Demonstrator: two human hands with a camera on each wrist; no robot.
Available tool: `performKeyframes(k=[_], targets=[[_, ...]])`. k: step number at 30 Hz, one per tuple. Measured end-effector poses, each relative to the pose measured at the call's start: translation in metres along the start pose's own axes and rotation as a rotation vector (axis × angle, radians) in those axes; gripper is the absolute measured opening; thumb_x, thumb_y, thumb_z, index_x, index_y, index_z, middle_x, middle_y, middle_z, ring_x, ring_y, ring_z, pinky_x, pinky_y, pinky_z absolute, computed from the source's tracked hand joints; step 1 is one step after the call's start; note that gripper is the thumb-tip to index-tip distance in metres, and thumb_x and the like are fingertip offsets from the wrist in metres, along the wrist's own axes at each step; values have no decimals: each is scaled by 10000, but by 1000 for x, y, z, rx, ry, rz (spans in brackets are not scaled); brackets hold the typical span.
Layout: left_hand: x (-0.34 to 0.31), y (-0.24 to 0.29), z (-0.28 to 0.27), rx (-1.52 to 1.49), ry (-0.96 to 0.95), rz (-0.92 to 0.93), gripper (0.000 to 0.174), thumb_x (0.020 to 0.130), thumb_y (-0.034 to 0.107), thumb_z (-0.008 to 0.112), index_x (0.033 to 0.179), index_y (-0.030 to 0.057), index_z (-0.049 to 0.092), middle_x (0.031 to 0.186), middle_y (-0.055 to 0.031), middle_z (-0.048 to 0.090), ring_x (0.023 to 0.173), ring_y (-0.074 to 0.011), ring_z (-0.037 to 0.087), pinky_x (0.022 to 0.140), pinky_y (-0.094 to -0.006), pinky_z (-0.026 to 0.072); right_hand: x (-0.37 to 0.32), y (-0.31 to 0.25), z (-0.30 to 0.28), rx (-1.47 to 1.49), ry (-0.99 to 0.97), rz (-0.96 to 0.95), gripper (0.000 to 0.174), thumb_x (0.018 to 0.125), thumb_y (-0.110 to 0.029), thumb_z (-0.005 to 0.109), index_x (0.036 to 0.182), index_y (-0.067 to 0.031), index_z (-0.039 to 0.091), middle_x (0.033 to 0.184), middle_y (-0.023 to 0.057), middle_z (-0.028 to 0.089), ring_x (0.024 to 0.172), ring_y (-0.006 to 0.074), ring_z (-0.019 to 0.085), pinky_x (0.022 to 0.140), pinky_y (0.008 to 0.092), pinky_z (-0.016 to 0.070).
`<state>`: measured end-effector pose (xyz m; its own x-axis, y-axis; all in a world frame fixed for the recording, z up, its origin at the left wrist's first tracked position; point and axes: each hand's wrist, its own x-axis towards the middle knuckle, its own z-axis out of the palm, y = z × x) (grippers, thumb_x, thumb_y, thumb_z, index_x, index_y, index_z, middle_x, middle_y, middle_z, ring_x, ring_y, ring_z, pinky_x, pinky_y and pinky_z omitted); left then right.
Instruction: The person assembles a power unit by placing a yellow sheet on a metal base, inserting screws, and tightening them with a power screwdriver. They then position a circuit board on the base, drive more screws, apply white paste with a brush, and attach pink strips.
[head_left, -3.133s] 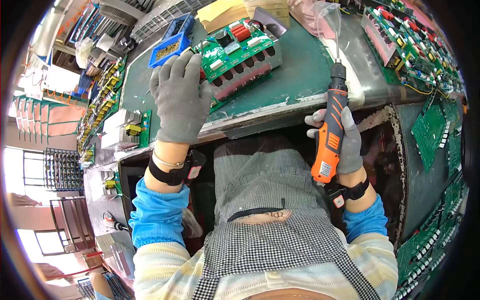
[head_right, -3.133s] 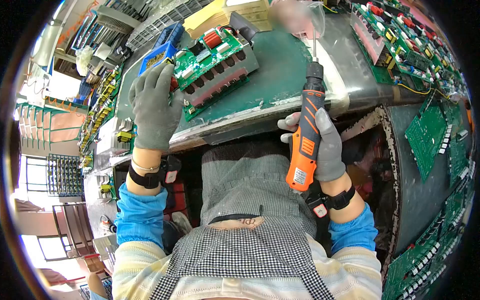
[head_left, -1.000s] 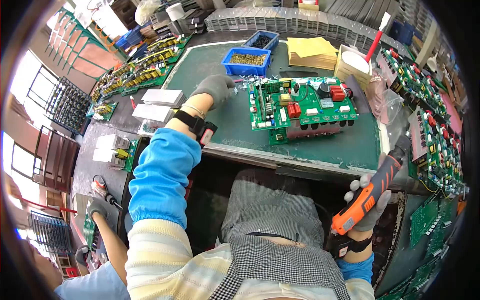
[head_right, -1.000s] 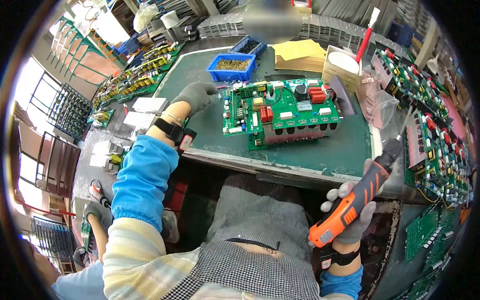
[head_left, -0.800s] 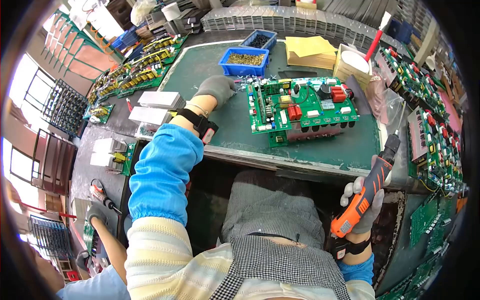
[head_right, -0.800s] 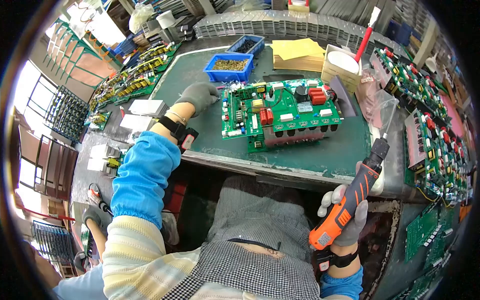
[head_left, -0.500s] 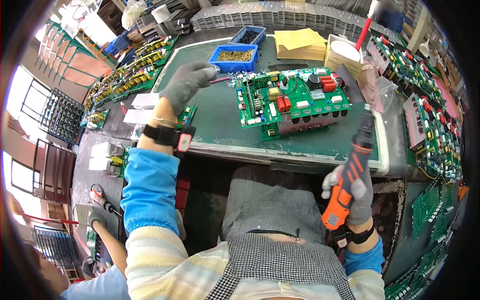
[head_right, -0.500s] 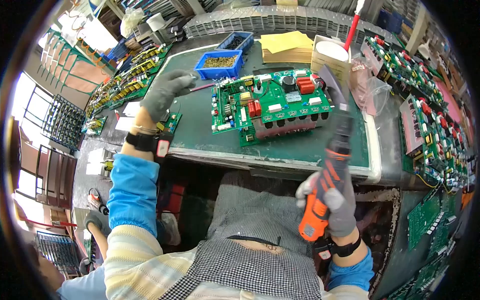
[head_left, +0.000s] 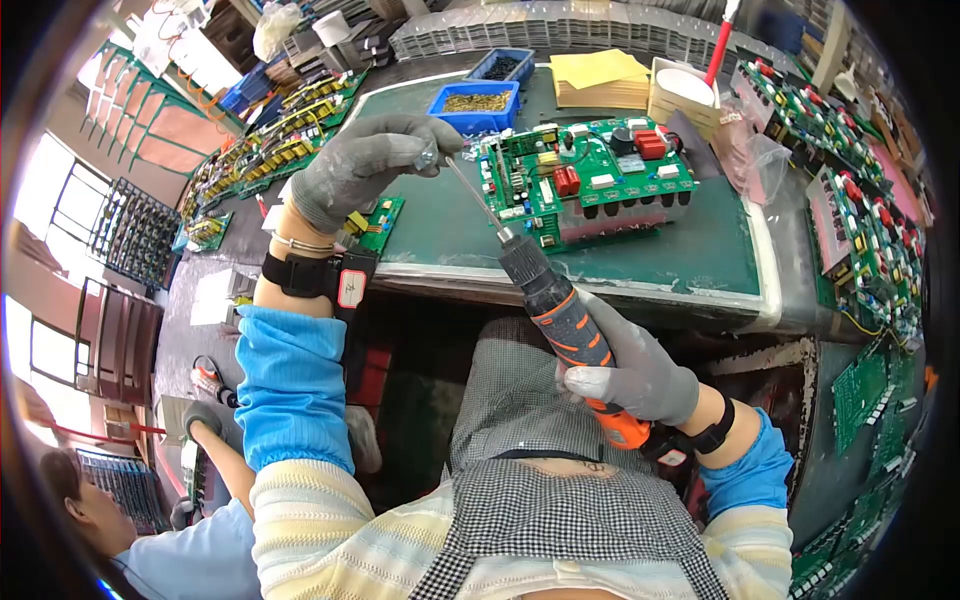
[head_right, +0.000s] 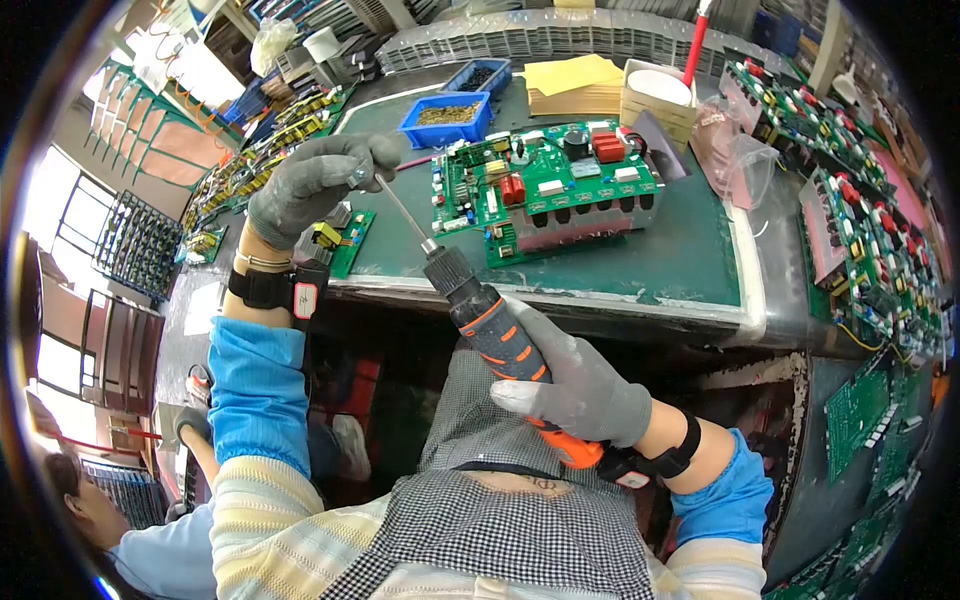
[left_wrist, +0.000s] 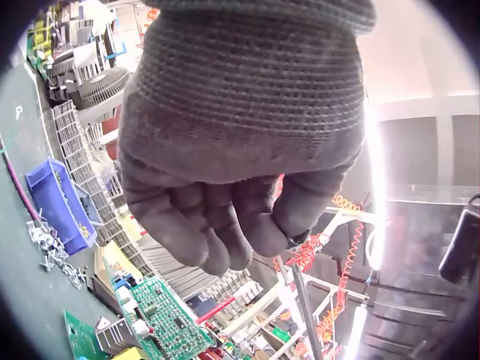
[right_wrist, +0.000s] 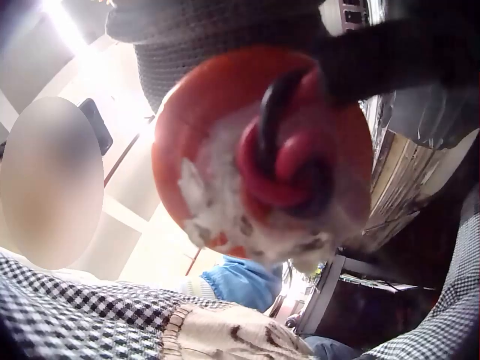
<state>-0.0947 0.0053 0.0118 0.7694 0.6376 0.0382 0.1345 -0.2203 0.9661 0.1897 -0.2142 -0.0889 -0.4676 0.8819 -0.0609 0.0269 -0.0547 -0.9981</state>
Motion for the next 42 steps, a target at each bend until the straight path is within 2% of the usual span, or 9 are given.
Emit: performKeyframes(k=[8,13,19,23,29,32,38,41,42], targets=[[10,4,17,85,-62,-38,338,870,306,623,941,-22,663,1159,-125,611,1067,-220,547,976,-366,407,-12,13,-3,-74,15,-69,810,868,-254,726,1526,-41,304,1091,125,647,939,195,637,884,333,493],[12,9,23,122,-70,-52,345,861,311,631,939,-24,653,1154,-120,612,1070,-219,543,989,-368,396,-20,14,-6,-38,10,-41,819,862,-271,735,1517,-26,308,1116,135,641,960,210,642,893,338,497],[20,10,30,137,-130,-59,356,853,318,646,951,-24,654,1143,-111,614,1062,-219,546,979,-357,404,-27,20,-7,-87,48,-53,840,861,-290,744,1521,-23,298,1142,149,646,993,229,656,900,348,503],[23,15,42,143,-91,-113,364,862,306,641,998,-31,662,1137,-104,632,1052,-202,578,971,-344,429,-32,23,-8,-118,75,-61,858,858,-302,748,1521,-16,286,1123,174,657,1001,262,669,897,360,510],[32,12,50,164,-40,-204,364,893,269,621,1097,-28,670,1127,-83,651,1055,-181,603,969,-339,450,-39,26,-8,-239,140,-75,858,860,-321,740,1515,-7,282,1052,192,667,942,286,683,838,377,528],[32,20,56,269,-49,-214,357,897,268,633,1108,-17,673,1119,-69,648,1032,-169,590,953,-330,447,-41,33,-11,-281,144,-103,843,871,-332,718,1512,-9,278,990,165,675,864,267,690,784,381,534],[32,39,56,473,-236,-74,338,911,301,639,1038,-11,668,1119,-79,639,1006,-175,567,917,-324,446,-56,20,-25,580,-177,103,744,873,-306,697,1476,-39,351,916,100,662,771,171,672,681,325,571],[39,44,59,511,-305,-74,279,920,249,641,1004,-16,665,1117,-99,641,1026,-187,572,922,-338,452,-58,27,-23,609,-156,87,763,829,-325,723,1441,-43,364,903,141,653,763,216,675,642,333,590],[41,44,62,528,-322,-67,255,923,223,644,1000,-20,664,1113,-102,643,1030,-189,576,925,-341,455,-59,30,-23,609,-151,81,742,847,-307,710,1448,-42,364,910,130,656,763,198,673,649,329,589]])
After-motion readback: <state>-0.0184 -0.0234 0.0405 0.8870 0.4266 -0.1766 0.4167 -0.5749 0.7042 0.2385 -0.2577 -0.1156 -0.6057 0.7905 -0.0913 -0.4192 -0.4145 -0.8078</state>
